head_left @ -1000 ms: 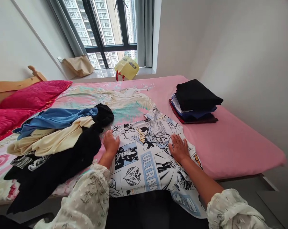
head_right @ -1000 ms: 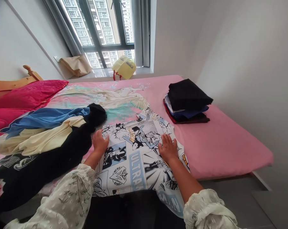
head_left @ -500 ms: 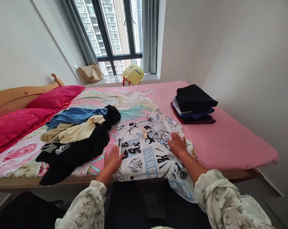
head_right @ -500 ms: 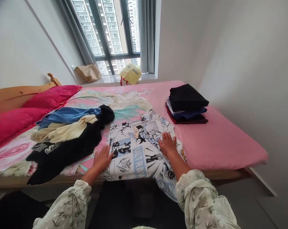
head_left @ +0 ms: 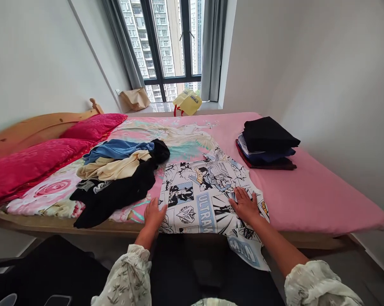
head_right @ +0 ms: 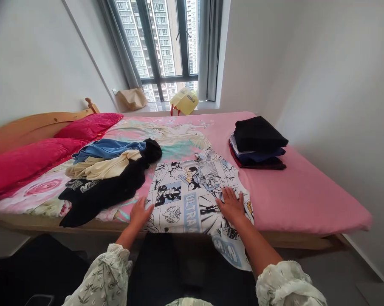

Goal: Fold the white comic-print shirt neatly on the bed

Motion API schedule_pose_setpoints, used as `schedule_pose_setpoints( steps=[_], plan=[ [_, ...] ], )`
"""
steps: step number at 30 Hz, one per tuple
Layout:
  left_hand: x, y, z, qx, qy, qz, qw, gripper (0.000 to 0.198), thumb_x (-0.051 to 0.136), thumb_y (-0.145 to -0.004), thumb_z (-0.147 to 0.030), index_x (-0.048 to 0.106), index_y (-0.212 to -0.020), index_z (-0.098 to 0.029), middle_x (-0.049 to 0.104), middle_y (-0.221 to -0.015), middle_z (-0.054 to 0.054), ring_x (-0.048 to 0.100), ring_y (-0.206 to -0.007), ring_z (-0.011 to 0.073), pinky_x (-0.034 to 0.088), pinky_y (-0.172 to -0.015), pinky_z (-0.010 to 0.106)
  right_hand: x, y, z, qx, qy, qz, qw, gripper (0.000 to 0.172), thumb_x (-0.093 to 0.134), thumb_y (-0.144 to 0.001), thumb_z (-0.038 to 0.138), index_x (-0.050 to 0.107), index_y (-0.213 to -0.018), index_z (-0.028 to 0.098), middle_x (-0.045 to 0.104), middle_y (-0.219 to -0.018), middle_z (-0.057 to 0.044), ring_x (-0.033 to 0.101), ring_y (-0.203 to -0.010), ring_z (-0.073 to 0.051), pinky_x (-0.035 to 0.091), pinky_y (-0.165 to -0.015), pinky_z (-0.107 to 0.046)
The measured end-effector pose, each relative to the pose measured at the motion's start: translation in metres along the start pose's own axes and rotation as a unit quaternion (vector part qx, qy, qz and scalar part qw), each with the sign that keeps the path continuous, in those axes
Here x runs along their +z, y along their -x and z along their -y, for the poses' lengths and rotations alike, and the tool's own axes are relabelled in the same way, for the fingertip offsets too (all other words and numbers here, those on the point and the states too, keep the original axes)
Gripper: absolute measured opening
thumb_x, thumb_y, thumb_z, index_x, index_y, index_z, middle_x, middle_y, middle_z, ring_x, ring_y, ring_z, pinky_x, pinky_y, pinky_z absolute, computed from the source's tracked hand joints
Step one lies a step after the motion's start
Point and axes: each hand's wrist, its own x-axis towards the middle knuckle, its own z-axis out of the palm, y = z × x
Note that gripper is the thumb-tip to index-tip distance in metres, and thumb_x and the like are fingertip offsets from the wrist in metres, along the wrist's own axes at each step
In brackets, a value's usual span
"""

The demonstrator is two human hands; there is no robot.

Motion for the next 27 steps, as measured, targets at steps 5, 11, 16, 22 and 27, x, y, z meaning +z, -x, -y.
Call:
schedule_pose_setpoints(
  steps=[5, 11, 16, 22, 27],
  plan=[
    [0.001, -0.001, -0.008, -0.022, 0.014, -0.009, 1.0, 0.06, 0.055, -0.08, -0.043, 0.049, -0.134, -0.019, 0.054, -0.136, 0.013, 0.048, -0.124, 0.0325, 0.036, -0.103, 0.047, 0.0, -0.001, 0.005, 0.019, 0.007, -0.009, 1.0, 0.066, 0.016, -0.095, 0.052, 0.02, -0.151, 0.018, 0.01, -0.158, -0.005, 0.006, -0.146, -0.025, -0.006, -0.113, -0.062],
    [-0.009, -0.005, -0.007, -0.044, 0.049, 0.01, 0.998, 0.057, 0.049, -0.083, -0.047, 0.049, -0.133, -0.02, 0.066, -0.118, 0.015, 0.06, -0.108, 0.0363, 0.042, -0.092, 0.051, 0.0, 0.042, -0.015, 0.018, 0.013, -0.03, 0.999, 0.059, 0.024, -0.096, 0.052, 0.027, -0.149, 0.027, 0.017, -0.158, -0.001, 0.011, -0.146, -0.021, -0.001, -0.116, -0.055],
    [0.005, 0.019, 0.028, -0.027, 0.108, -0.03, 0.993, 0.053, 0.055, -0.078, -0.051, 0.058, -0.118, -0.018, 0.067, -0.108, 0.012, 0.06, -0.107, 0.032, 0.044, -0.094, 0.046, 0.028, 0.113, -0.06, 0.112, -0.15, -0.143, 0.972, 0.064, 0.04, -0.09, 0.047, 0.029, -0.149, 0.022, 0.018, -0.157, -0.005, 0.009, -0.146, -0.026, -0.003, -0.116, -0.055],
    [0.061, 0.067, 0.046, -0.188, 0.462, -0.011, 0.867, 0.064, 0.078, -0.054, -0.049, 0.059, -0.105, -0.014, 0.068, -0.099, 0.011, 0.063, -0.102, 0.0301, 0.049, -0.091, 0.044, 0.065, 0.158, -0.086, 0.279, -0.517, -0.081, 0.805, 0.082, 0.056, -0.074, 0.057, 0.042, -0.139, 0.009, 0.046, -0.14, -0.022, 0.043, -0.131, -0.034, 0.033, -0.11, -0.048],
    [0.066, 0.071, 0.045, -0.179, 0.523, 0.067, 0.83, 0.052, 0.075, -0.057, -0.046, 0.067, -0.098, -0.017, 0.071, -0.098, 0.008, 0.063, -0.101, 0.0287, 0.049, -0.087, 0.041, 0.062, 0.142, -0.076, 0.224, -0.618, -0.024, 0.754, 0.079, 0.066, -0.067, 0.059, 0.052, -0.129, 0.013, 0.062, -0.123, -0.014, 0.057, -0.118, -0.027, 0.045, -0.101, -0.035]
  ],
)
